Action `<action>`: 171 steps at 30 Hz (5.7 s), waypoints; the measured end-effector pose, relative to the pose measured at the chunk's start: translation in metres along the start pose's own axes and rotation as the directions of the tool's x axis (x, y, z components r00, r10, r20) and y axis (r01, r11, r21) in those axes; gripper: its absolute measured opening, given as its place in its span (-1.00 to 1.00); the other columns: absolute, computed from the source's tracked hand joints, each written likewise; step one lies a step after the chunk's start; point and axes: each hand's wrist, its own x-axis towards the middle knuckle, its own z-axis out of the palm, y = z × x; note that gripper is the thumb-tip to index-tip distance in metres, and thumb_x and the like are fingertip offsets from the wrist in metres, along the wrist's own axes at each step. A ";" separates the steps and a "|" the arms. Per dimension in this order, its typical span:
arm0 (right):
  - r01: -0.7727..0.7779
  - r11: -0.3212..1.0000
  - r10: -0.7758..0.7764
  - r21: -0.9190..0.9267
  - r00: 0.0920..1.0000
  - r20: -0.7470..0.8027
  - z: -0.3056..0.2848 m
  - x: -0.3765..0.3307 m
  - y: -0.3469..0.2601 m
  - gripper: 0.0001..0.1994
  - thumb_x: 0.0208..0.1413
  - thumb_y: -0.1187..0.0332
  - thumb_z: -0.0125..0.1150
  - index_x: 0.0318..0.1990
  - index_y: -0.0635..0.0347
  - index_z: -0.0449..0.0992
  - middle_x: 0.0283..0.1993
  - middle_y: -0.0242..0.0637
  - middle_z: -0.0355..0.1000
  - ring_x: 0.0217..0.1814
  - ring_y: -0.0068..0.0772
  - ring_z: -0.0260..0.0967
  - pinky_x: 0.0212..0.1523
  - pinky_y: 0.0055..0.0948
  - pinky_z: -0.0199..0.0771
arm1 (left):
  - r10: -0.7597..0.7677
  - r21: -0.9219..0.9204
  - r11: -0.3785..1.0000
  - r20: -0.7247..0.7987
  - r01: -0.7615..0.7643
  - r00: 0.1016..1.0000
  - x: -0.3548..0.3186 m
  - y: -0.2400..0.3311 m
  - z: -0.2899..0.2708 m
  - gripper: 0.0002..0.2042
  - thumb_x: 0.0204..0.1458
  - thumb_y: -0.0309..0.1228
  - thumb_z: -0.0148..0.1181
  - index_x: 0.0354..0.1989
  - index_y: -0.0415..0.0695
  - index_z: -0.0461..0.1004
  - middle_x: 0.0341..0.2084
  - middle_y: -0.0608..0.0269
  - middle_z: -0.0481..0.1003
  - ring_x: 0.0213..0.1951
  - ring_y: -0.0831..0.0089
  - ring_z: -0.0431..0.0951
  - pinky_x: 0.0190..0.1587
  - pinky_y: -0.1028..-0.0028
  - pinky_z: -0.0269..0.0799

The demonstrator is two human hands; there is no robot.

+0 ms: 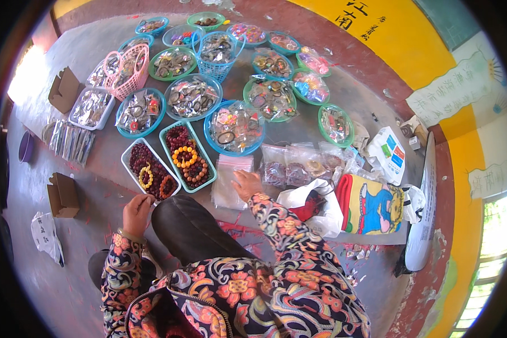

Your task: The person sits on the ground and packs beaded bracelets into small plastic bags. They pick up bracelets from rectangular trays, place them into bags, and set the filled bags aside.

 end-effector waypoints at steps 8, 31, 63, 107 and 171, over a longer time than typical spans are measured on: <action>-0.423 0.839 0.345 -0.343 0.900 -0.266 -0.093 -0.041 0.163 -0.84 -0.07 0.39 -0.06 -0.42 0.15 0.49 -0.34 -0.19 0.44 -0.28 -0.10 0.41 -0.24 -0.15 0.38 | 0.549 0.296 0.712 0.328 -0.636 0.768 -0.019 0.078 0.043 -0.68 -0.19 -0.37 0.22 -0.22 -0.20 0.44 -0.17 0.14 0.43 -0.02 0.15 0.35 0.02 0.25 0.24; -0.576 0.723 0.689 -0.381 0.639 0.341 -0.152 -0.025 0.194 -0.64 0.03 0.10 -0.03 -0.15 0.12 0.47 -0.19 -0.05 0.43 -0.10 -0.02 0.37 -0.07 -0.17 0.33 | 0.516 0.348 0.732 0.279 -0.586 0.810 -0.018 0.078 0.051 -0.77 -0.24 -0.47 0.15 -0.34 -0.23 0.47 -0.26 0.09 0.46 -0.14 0.15 0.44 -0.06 0.26 0.32; -0.396 -0.413 0.093 0.820 0.877 0.471 -0.181 0.040 -0.196 -0.79 0.16 0.29 -0.05 -0.17 0.22 0.40 -0.23 -0.30 0.44 -0.21 -0.39 0.41 -0.16 -0.38 0.44 | 0.146 -0.947 0.234 0.257 0.219 0.955 -0.025 0.041 0.019 -0.40 -0.01 -0.16 0.11 0.15 -0.23 0.10 0.02 0.09 0.27 0.08 0.34 0.27 0.09 0.29 0.19; 0.186 0.877 -0.274 0.443 0.951 0.142 -0.247 0.106 -0.273 -0.87 0.02 0.38 0.13 -0.41 0.28 0.48 -0.64 -0.33 0.33 -0.61 -0.61 0.27 -0.57 -0.54 0.23 | 0.044 -0.934 -0.178 0.307 0.310 0.951 -0.027 0.020 0.006 -0.76 0.07 -0.31 0.02 -0.14 -0.17 0.36 -0.31 0.22 0.47 -0.26 0.37 0.50 -0.19 0.33 0.45; -0.765 -0.594 0.044 0.250 0.280 0.959 0.031 -0.070 -0.015 -0.50 0.23 0.23 -0.36 0.04 0.67 -0.01 0.00 0.34 0.21 -0.13 0.06 0.38 -0.19 -0.37 0.47 | -0.292 -0.964 0.041 0.239 0.262 0.926 -0.013 -0.006 -0.004 -0.67 0.14 -0.27 -0.09 -0.09 -0.33 0.30 -0.25 0.02 0.46 -0.21 0.27 0.50 -0.13 0.37 0.45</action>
